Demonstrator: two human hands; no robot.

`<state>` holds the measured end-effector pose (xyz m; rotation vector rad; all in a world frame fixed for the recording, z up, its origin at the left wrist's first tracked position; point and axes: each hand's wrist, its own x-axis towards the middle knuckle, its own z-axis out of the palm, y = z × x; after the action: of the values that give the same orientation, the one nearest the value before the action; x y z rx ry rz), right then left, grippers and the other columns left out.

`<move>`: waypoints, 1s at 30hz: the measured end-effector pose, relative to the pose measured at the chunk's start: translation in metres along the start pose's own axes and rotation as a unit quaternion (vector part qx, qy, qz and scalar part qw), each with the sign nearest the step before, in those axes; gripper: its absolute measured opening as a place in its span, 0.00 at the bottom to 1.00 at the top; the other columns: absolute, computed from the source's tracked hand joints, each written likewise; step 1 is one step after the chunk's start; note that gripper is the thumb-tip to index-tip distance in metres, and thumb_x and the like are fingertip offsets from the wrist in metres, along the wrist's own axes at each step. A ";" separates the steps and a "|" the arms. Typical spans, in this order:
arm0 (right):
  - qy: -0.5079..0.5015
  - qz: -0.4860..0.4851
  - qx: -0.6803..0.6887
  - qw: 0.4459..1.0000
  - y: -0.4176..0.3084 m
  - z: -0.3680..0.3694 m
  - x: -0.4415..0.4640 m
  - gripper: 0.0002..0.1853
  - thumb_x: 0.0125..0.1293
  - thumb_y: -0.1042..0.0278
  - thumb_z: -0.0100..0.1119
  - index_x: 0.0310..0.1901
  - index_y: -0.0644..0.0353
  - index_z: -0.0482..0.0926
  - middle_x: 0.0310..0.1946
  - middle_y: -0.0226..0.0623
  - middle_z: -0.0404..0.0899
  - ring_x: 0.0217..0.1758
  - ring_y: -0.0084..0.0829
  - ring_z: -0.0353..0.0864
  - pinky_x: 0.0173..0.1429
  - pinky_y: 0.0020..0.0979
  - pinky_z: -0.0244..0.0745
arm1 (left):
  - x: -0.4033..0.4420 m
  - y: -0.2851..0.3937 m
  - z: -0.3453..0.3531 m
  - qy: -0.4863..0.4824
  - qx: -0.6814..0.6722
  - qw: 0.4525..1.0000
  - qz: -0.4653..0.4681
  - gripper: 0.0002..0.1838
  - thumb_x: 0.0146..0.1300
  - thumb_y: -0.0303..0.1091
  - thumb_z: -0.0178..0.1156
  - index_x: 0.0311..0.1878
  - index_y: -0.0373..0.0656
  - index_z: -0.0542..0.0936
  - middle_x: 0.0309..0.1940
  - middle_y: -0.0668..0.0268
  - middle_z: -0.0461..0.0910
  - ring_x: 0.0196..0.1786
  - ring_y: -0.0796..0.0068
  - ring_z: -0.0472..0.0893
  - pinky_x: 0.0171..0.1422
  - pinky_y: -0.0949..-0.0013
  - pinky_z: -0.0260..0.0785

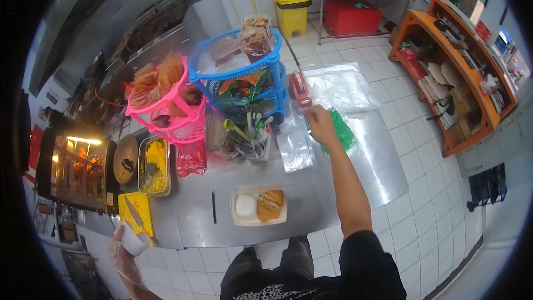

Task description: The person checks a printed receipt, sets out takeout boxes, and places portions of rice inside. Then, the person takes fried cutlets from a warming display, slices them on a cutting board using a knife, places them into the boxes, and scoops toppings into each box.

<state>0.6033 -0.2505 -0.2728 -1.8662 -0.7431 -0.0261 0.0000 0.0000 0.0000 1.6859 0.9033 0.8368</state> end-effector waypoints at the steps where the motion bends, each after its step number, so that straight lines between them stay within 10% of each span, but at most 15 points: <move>1: -0.012 -0.028 -0.003 1.000 -0.010 0.028 0.012 0.09 0.59 0.76 0.56 0.39 0.60 0.84 0.42 0.52 0.84 0.49 0.50 0.84 0.56 0.47 0.78 | -0.011 0.017 -0.009 -0.006 0.023 1.000 -0.004 0.42 0.66 0.60 0.63 0.70 0.31 0.72 0.66 0.47 0.73 0.67 0.50 0.76 0.67 0.53 0.74; 5: -0.258 -0.094 -0.269 0.923 0.001 0.010 0.100 0.11 0.58 0.78 0.53 0.40 0.64 0.84 0.41 0.51 0.83 0.45 0.56 0.83 0.51 0.49 0.79 | -0.031 0.013 0.077 0.032 0.029 0.999 -0.014 0.38 0.70 0.57 0.59 0.68 0.29 0.73 0.64 0.48 0.74 0.65 0.52 0.77 0.66 0.55 0.75; 13: -0.327 -0.156 -0.291 0.886 0.020 0.063 0.089 0.13 0.55 0.77 0.59 0.44 0.66 0.81 0.54 0.51 0.82 0.47 0.53 0.86 0.51 0.48 0.82 | -0.044 0.025 0.118 0.065 0.031 0.997 0.017 0.37 0.67 0.53 0.65 0.65 0.27 0.75 0.64 0.48 0.76 0.63 0.53 0.79 0.63 0.56 0.77; 19: -0.069 -0.205 -0.138 0.966 -0.095 -0.018 0.049 0.10 0.60 0.76 0.61 0.44 0.65 0.78 0.35 0.44 0.79 0.43 0.48 0.80 0.44 0.46 0.76 | -0.037 0.039 0.134 0.091 0.052 0.993 -0.045 0.37 0.67 0.51 0.66 0.65 0.26 0.74 0.63 0.50 0.76 0.63 0.57 0.77 0.68 0.56 0.71; 25: -0.416 -0.145 0.069 0.895 -0.188 -0.076 -0.013 0.16 0.60 0.71 0.68 0.50 0.58 0.80 0.38 0.41 0.81 0.43 0.47 0.82 0.47 0.44 0.76 | -0.017 0.025 0.159 0.080 -0.004 0.996 -0.049 0.38 0.63 0.51 0.70 0.65 0.28 0.76 0.62 0.51 0.78 0.62 0.61 0.78 0.67 0.59 0.73; 30: -0.427 -0.153 0.012 0.891 -0.187 -0.014 -0.046 0.15 0.65 0.64 0.65 0.51 0.59 0.78 0.45 0.44 0.81 0.52 0.50 0.80 0.55 0.47 0.76 | -0.011 0.027 0.165 0.062 -0.021 0.996 -0.068 0.36 0.62 0.49 0.71 0.64 0.28 0.77 0.62 0.51 0.77 0.64 0.61 0.77 0.70 0.59 0.69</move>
<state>0.4766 -0.2414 -0.1271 -1.6789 -1.6218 0.6376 0.1412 -0.0879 -0.0169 1.5310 1.0666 0.8691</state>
